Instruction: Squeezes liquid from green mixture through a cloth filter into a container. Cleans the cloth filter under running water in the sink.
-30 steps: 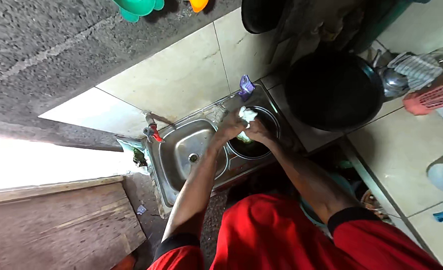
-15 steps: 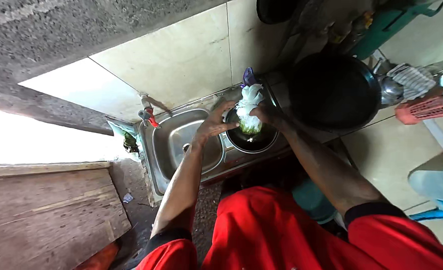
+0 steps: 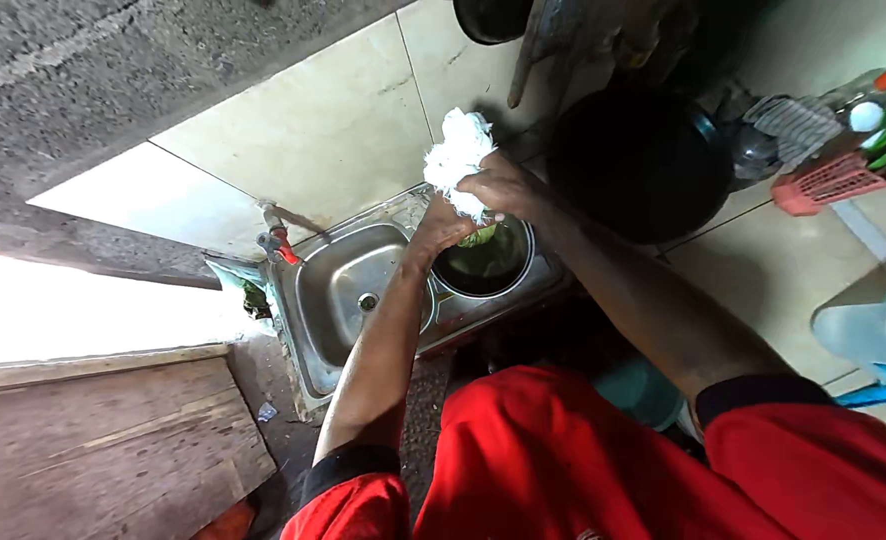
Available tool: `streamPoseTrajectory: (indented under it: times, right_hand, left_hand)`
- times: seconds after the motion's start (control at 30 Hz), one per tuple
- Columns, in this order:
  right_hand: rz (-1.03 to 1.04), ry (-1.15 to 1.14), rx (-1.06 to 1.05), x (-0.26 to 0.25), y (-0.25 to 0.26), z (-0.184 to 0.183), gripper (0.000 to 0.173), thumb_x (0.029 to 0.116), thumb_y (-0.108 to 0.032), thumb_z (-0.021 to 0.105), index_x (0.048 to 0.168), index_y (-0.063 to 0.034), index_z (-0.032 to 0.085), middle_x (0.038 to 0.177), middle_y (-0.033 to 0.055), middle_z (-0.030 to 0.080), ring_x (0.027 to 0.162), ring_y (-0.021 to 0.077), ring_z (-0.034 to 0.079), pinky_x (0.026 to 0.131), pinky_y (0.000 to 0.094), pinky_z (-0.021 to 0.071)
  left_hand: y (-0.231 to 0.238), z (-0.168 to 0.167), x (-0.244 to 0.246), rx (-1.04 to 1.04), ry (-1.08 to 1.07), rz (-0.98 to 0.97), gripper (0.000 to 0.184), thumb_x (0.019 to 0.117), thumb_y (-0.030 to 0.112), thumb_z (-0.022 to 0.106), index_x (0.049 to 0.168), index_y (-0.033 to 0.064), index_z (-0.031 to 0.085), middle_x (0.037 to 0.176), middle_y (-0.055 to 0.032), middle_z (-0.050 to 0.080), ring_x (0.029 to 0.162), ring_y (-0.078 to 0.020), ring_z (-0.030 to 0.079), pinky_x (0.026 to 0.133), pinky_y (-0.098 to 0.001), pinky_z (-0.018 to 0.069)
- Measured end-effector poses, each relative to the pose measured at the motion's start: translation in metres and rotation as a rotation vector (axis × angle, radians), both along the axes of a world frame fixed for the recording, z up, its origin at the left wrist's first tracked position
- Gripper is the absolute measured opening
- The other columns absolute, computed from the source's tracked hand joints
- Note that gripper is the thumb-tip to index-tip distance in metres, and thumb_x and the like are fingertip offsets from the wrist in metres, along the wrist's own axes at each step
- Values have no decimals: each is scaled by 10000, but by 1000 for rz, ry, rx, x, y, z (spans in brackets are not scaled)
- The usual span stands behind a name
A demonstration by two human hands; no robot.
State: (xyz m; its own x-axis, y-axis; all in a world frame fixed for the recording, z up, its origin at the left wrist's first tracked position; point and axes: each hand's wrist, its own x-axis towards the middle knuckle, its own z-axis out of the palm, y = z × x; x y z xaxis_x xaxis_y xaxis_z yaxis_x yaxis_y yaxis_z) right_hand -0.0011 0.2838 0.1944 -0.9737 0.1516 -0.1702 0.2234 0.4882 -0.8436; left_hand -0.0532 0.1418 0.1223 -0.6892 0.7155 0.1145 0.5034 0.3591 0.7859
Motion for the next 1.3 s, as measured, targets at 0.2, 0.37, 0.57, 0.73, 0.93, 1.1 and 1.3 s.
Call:
streamPoseTrajectory:
  times: [0.2,0.37,0.57,0.73,0.93,1.1,1.3]
  right_hand:
    - [25,-18,9,2,0,18,250,961,-253,665,1069,-28,663,1008,124,669,932,206,651,814,437,528]
    - [47,10,29,5,3,26,240,956,-227,661,1082,-23,657,997,128,671,909,210,661,788,433,538]
    - [80,11,82,8,6,27,235,974,-181,629,1128,-4,643,1080,164,677,1042,257,660,906,468,528]
    - [58,18,41,7,6,21,296,981,-238,657,1160,-2,654,1085,169,694,1044,268,675,925,495,537]
    - [69,33,86,10,0,21,327,1008,-247,641,1194,22,643,1146,198,683,1117,294,656,981,504,507]
    - [20,3,96,1,-2,3,340,989,-264,649,1179,17,630,1141,196,679,1119,304,658,966,516,521]
    - [-22,-88,102,2,-7,7,325,1004,-299,625,1092,14,646,1096,200,673,1079,321,659,916,542,522]
  left_hand:
    - [18,-10,12,266,34,191,631,747,214,868,1247,-59,596,1172,-127,675,1118,-77,625,1013,-238,488]
    - [22,-4,14,203,89,200,597,779,247,843,1251,-37,614,1201,-135,673,1164,-115,612,1052,-278,464]
    - [25,-6,16,142,168,176,508,778,242,815,1179,-24,653,1130,-133,698,1107,-134,642,1022,-312,484]
    - [26,-11,18,134,196,176,568,792,277,818,1209,-63,636,1159,-181,701,1140,-193,656,1048,-365,490]
    - [27,-23,19,140,246,204,542,795,282,794,1193,-57,649,1151,-197,703,1135,-235,663,1042,-400,491]
    - [25,-34,19,77,147,233,603,774,274,816,1247,-44,617,1194,-189,688,1164,-237,649,1060,-417,487]
    - [26,-38,23,90,160,263,484,782,233,799,1155,-44,662,1093,-178,722,1066,-238,694,987,-439,531]
